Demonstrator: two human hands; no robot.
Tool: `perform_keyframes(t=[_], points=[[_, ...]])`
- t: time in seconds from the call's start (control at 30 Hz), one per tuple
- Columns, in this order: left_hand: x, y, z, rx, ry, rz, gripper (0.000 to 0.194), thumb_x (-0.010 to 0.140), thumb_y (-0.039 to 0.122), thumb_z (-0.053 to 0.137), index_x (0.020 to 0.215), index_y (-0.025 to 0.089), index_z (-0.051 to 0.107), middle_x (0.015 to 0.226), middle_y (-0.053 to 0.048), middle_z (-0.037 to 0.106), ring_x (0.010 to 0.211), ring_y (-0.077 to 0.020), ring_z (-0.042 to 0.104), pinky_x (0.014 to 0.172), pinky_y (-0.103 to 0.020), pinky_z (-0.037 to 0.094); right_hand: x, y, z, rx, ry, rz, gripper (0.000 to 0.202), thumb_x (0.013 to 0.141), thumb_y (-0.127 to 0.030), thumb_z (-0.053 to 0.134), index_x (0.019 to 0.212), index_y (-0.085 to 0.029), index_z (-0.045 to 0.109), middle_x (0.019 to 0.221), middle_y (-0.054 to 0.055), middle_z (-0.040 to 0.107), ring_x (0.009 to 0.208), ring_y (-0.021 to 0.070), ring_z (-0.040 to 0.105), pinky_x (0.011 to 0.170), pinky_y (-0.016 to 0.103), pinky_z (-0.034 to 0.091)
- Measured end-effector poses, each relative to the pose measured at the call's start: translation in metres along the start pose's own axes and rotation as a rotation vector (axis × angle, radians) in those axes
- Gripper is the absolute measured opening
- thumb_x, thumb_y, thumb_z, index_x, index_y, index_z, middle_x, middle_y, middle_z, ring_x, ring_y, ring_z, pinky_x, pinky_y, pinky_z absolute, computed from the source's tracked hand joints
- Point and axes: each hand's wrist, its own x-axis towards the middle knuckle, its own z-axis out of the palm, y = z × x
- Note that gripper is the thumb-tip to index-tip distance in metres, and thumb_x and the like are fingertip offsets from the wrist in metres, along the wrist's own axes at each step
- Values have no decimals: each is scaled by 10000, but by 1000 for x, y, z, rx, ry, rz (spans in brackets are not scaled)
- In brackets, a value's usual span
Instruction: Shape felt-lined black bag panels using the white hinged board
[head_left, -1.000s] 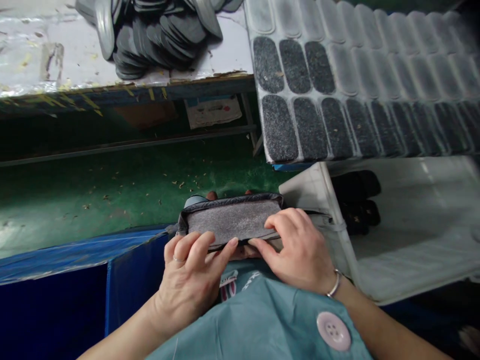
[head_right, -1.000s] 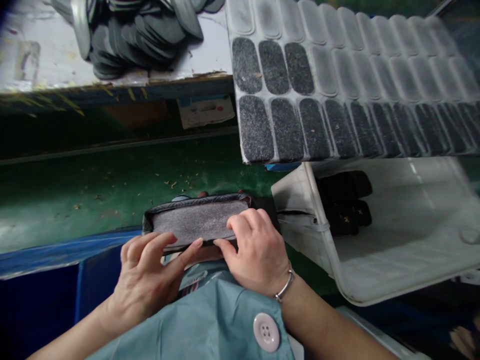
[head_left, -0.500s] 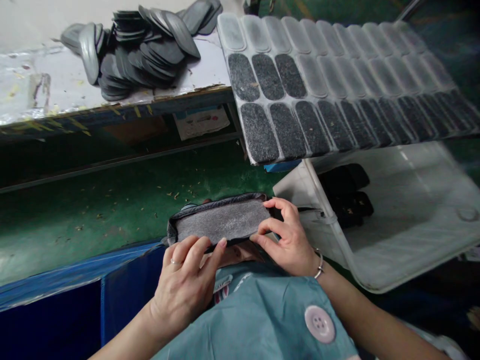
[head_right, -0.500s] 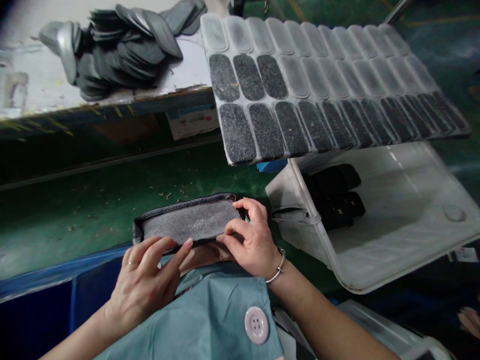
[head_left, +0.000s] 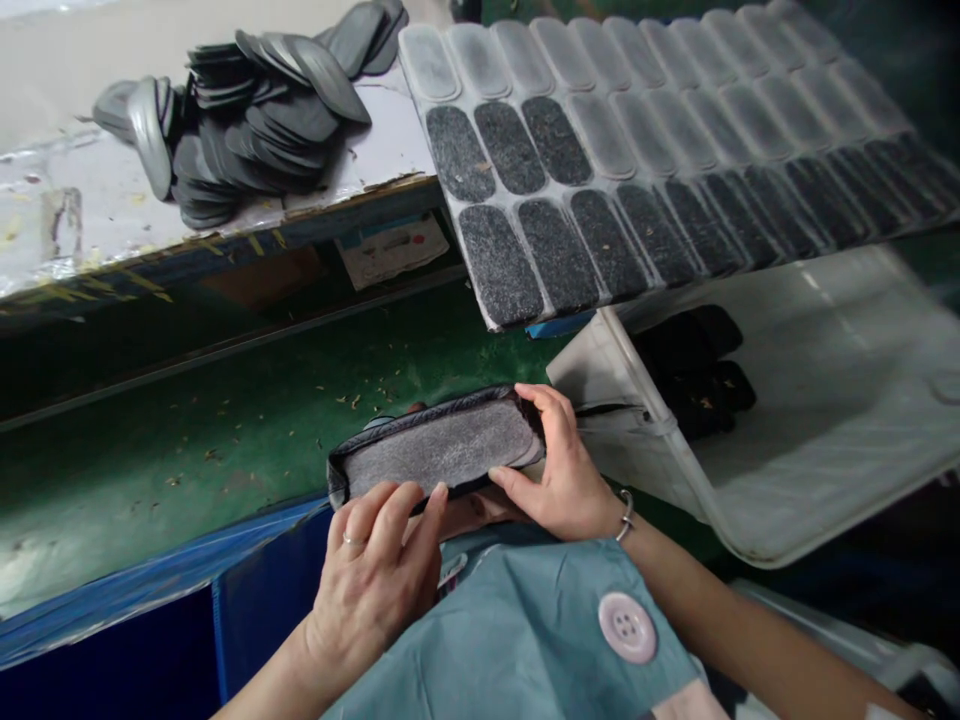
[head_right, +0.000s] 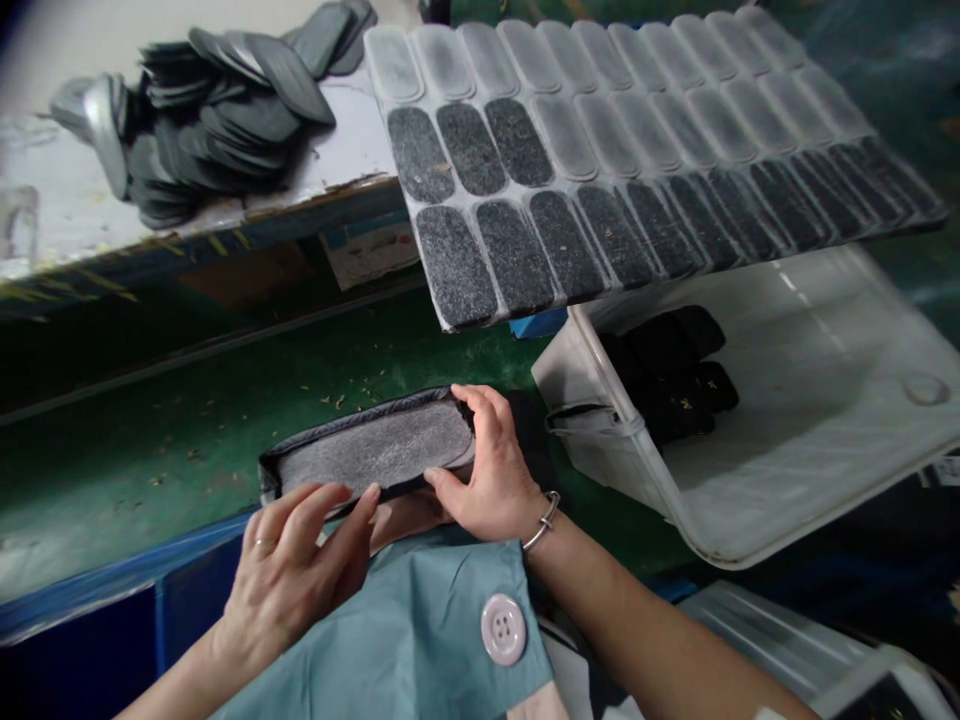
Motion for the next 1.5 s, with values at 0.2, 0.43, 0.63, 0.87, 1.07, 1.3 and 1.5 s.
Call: perform_keyframes(t=[0.2, 0.43, 0.63, 0.87, 1.07, 1.3, 1.5], points=[[5, 6, 5, -42, -30, 40, 472, 790, 210, 641, 1257, 225, 574, 1155, -142, 549, 1029, -288, 516, 852, -402, 411, 1, 2, 3, 37, -62, 19, 1017, 719, -211, 675, 1506, -174, 32, 1470, 177, 306, 1366, 277, 315, 1134, 477, 290], [0, 2, 15, -30, -97, 71, 580, 730, 406, 696, 1273, 237, 585, 1260, -167, 521, 1044, -352, 491, 833, -467, 397, -1, 34, -10, 90, -155, -163, 959, 739, -349, 734, 1504, -212, 172, 1498, 144, 322, 1387, 267, 307, 1133, 444, 307], [4, 4, 13, -41, -73, 69, 544, 745, 466, 668, 1225, 215, 621, 1216, -168, 540, 1030, -344, 484, 836, -471, 399, 3, 41, -18, 90, -140, -152, 961, 747, -369, 730, 1508, -220, 162, 1448, 145, 407, 1325, 267, 412, 1090, 442, 379], [6, 7, 14, -29, -64, 63, 480, 786, 417, 638, 1213, 199, 632, 1200, -169, 548, 1018, -352, 492, 823, -489, 405, -2, 20, -12, -35, -114, -150, 810, 836, -263, 590, 1509, -177, 147, 1462, 152, 358, 1355, 258, 348, 1117, 439, 349], [6, 11, 14, 5, -37, 43, 435, 798, 348, 632, 1208, 203, 635, 1188, -162, 571, 1014, -343, 501, 815, -479, 399, -4, 18, -11, -9, -103, -63, 828, 827, -267, 606, 1509, -177, 145, 1443, 155, 381, 1338, 252, 375, 1110, 429, 357], [5, 14, 14, -9, -78, 20, 502, 786, 287, 643, 1277, 201, 581, 1244, -173, 547, 1073, -357, 484, 856, -490, 394, -10, 14, 4, -25, -47, -20, 1100, 720, -397, 733, 1519, -185, 7, 1472, 178, 314, 1369, 297, 311, 1112, 490, 321], [-7, 12, 6, -3, -30, -108, 451, 813, 247, 635, 1259, 280, 583, 1336, -127, 500, 1180, -310, 458, 938, -457, 372, -7, 16, 6, -22, -13, 18, 943, 786, -339, 660, 1518, -171, 90, 1413, 172, 396, 1322, 277, 391, 1092, 450, 349]])
